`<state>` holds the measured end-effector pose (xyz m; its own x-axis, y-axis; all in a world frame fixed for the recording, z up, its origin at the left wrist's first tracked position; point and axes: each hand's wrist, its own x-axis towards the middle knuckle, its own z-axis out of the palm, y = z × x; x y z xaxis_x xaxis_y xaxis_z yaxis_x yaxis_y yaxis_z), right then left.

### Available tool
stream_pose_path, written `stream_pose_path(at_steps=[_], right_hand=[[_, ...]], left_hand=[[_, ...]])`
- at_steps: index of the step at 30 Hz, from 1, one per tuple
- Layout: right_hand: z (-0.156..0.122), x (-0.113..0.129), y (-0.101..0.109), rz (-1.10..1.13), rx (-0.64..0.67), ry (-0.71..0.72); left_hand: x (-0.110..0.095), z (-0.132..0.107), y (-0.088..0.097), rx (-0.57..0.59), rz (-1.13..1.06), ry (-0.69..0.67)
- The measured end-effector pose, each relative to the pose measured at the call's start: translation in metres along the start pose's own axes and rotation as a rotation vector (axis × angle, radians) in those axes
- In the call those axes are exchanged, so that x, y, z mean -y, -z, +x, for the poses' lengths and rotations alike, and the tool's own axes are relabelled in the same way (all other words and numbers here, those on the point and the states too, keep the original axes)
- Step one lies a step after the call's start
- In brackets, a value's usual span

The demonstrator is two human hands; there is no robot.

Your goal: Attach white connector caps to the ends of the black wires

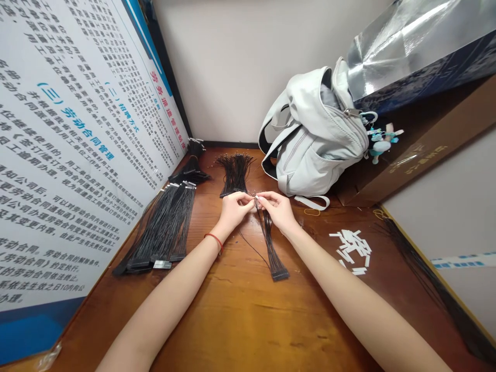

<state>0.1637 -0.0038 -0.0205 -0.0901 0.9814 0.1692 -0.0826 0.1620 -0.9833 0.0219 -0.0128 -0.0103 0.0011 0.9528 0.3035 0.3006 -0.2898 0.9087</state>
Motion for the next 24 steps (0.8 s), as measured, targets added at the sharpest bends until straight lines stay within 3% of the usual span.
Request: stream_pose_path(at_steps=[19, 22, 24], right_hand=[[-0.001, 0.000, -0.001, -0.119, 0.033, 0.017], [-0.001, 0.001, 0.000, -0.078, 0.001, 0.021], [-0.001, 0.001, 0.001, -0.051, -0.035, 0.025]], left_hand=[[0.010, 0.000, 0.001, 0.053, 0.094, -0.009], [-0.002, 0.003, 0.000, -0.029, 0.241, -0.111], [-0.024, -0.005, -0.005, -0.111, 0.404, -0.263]])
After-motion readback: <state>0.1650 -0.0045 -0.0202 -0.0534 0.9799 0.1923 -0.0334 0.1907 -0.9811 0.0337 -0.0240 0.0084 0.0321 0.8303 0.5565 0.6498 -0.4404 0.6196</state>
